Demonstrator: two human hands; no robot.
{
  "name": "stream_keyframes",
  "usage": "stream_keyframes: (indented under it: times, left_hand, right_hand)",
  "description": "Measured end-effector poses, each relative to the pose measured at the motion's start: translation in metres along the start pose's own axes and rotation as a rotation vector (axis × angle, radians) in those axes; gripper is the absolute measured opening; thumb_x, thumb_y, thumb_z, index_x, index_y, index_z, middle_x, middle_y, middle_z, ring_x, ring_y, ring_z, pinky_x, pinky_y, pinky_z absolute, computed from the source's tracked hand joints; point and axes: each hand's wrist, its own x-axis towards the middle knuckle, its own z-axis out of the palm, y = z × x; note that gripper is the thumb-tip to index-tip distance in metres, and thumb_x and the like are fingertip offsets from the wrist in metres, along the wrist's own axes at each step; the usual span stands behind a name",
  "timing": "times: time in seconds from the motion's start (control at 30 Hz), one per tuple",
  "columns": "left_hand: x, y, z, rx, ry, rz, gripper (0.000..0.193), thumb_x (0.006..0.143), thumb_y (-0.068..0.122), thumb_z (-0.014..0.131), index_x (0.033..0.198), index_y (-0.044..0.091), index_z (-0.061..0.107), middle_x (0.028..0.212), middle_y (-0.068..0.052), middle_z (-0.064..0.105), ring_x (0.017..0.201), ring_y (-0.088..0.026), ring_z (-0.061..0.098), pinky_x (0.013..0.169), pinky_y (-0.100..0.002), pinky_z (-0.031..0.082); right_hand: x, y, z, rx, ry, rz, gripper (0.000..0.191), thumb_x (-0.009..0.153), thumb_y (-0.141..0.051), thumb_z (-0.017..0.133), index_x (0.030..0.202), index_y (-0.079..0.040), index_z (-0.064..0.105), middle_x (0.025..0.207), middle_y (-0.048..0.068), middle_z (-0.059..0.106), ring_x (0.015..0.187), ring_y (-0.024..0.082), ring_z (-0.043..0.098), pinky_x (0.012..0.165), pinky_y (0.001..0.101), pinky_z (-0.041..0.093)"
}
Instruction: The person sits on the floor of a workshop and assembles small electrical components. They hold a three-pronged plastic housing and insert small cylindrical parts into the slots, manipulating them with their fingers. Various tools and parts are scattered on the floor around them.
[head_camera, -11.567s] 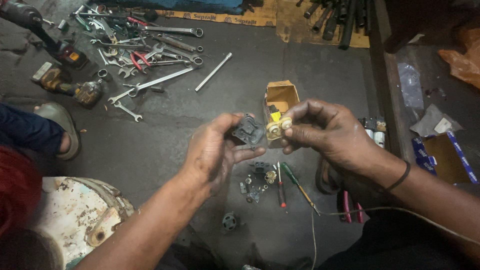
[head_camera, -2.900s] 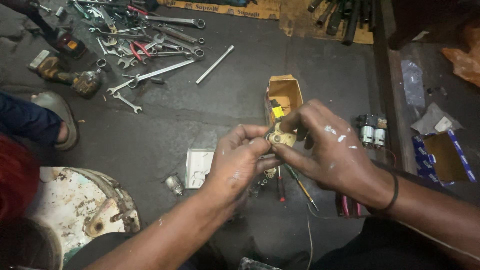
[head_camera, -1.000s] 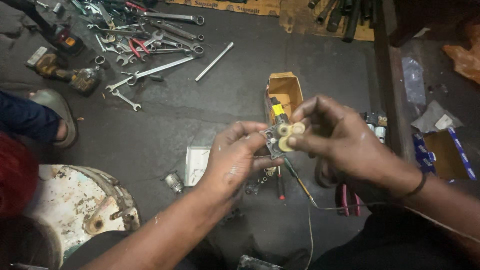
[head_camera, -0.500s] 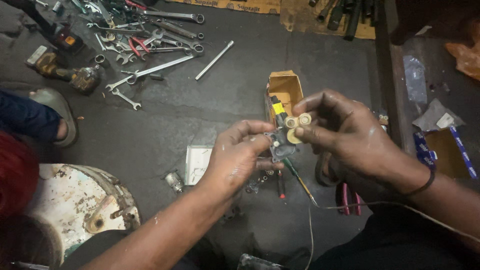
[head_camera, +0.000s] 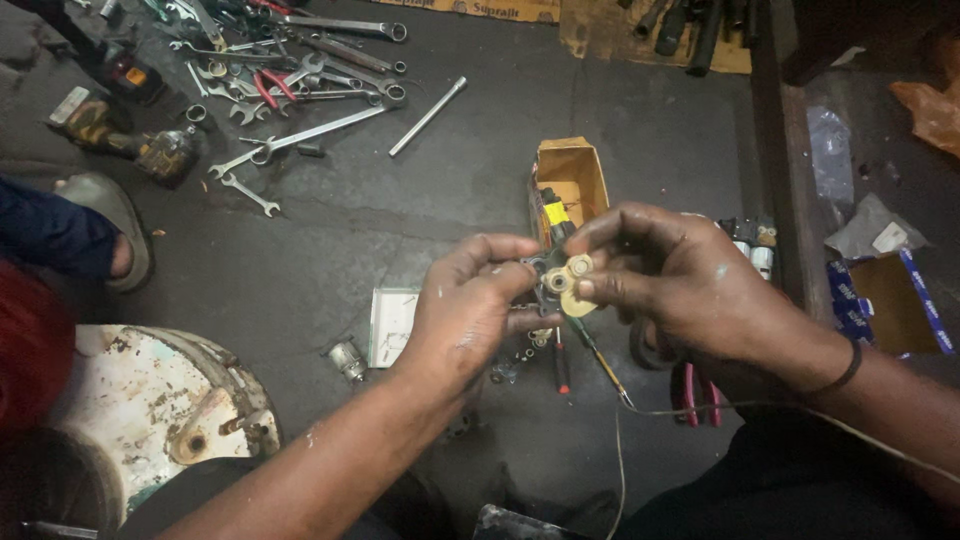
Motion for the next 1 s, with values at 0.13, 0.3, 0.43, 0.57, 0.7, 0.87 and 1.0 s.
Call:
stream_keyframes:
  times: [0.13,0.3,0.43,0.57,0.7,0.87,1.0]
  left_hand:
    - [0.003,-0.002,0.0,-0.01,0.008,0.006,0.03,0.089,0.002,0.057,0.117,-0.007,0.06,0.107,-0.022,0.07,0.089,-0.026,0.075,0.073,-0.036,0.067]
    - [0.003,-0.004,0.0,0.001,-0.008,0.028,0.03,0.089,0.003,0.055,0.117,-0.007,0.06,0.106,-0.02,0.071,0.088,-0.026,0.075,0.072,-0.037,0.067]
    - [0.0,-0.002,0.002,0.035,-0.016,0.03,0.03,0.09,0.003,0.056,0.118,-0.007,0.06,0.105,-0.02,0.072,0.089,-0.025,0.076,0.072,-0.035,0.067]
    - [-0.002,0.001,0.004,0.072,-0.017,0.028,0.031,0.089,0.003,0.056,0.118,-0.007,0.06,0.105,-0.02,0.073,0.089,-0.024,0.076,0.073,-0.035,0.067]
    - [-0.004,-0.002,0.001,0.167,-0.003,0.019,0.031,0.09,0.006,0.058,0.12,-0.004,0.06,0.104,-0.017,0.073,0.09,-0.021,0.076,0.075,-0.031,0.066]
    - [-0.001,-0.011,0.001,0.182,-0.033,0.149,0.03,0.091,0.002,0.056,0.12,-0.005,0.061,0.103,-0.017,0.07,0.089,-0.021,0.074,0.075,-0.032,0.068]
    - [0.0,-0.014,0.005,0.161,-0.001,0.174,0.029,0.091,0.003,0.058,0.119,-0.005,0.061,0.101,-0.017,0.071,0.087,-0.021,0.073,0.076,-0.032,0.066]
  right_hand:
    - [0.0,0.0,0.001,0.012,-0.001,-0.042,0.026,0.082,-0.012,0.075,0.108,-0.009,0.073,0.085,0.002,0.07,0.079,0.011,0.071,0.066,0.0283,0.061]
    - [0.003,0.003,0.003,-0.003,-0.027,-0.097,0.025,0.083,-0.011,0.072,0.108,-0.009,0.071,0.089,0.003,0.073,0.086,0.012,0.075,0.078,0.0292,0.069]
    - [0.004,0.004,0.005,-0.063,-0.02,-0.115,0.025,0.083,-0.013,0.071,0.108,-0.009,0.07,0.09,0.005,0.074,0.09,0.013,0.077,0.081,0.0299,0.066]
    - [0.004,0.006,0.005,-0.148,0.001,-0.146,0.027,0.082,-0.015,0.072,0.109,-0.01,0.07,0.091,0.004,0.076,0.091,0.014,0.077,0.08,0.0291,0.068]
    - [0.004,0.008,0.005,-0.2,0.0,-0.178,0.028,0.084,-0.016,0.072,0.11,-0.01,0.067,0.095,0.003,0.074,0.091,0.012,0.076,0.079,0.0281,0.067]
    - [0.004,0.013,0.006,-0.164,-0.011,-0.158,0.025,0.085,-0.014,0.073,0.107,-0.01,0.063,0.091,0.002,0.068,0.083,0.011,0.072,0.072,0.0283,0.065]
    - [0.006,0.016,0.009,-0.197,0.029,-0.203,0.025,0.084,-0.013,0.076,0.105,-0.008,0.063,0.091,0.002,0.065,0.082,0.01,0.068,0.07,0.0269,0.063]
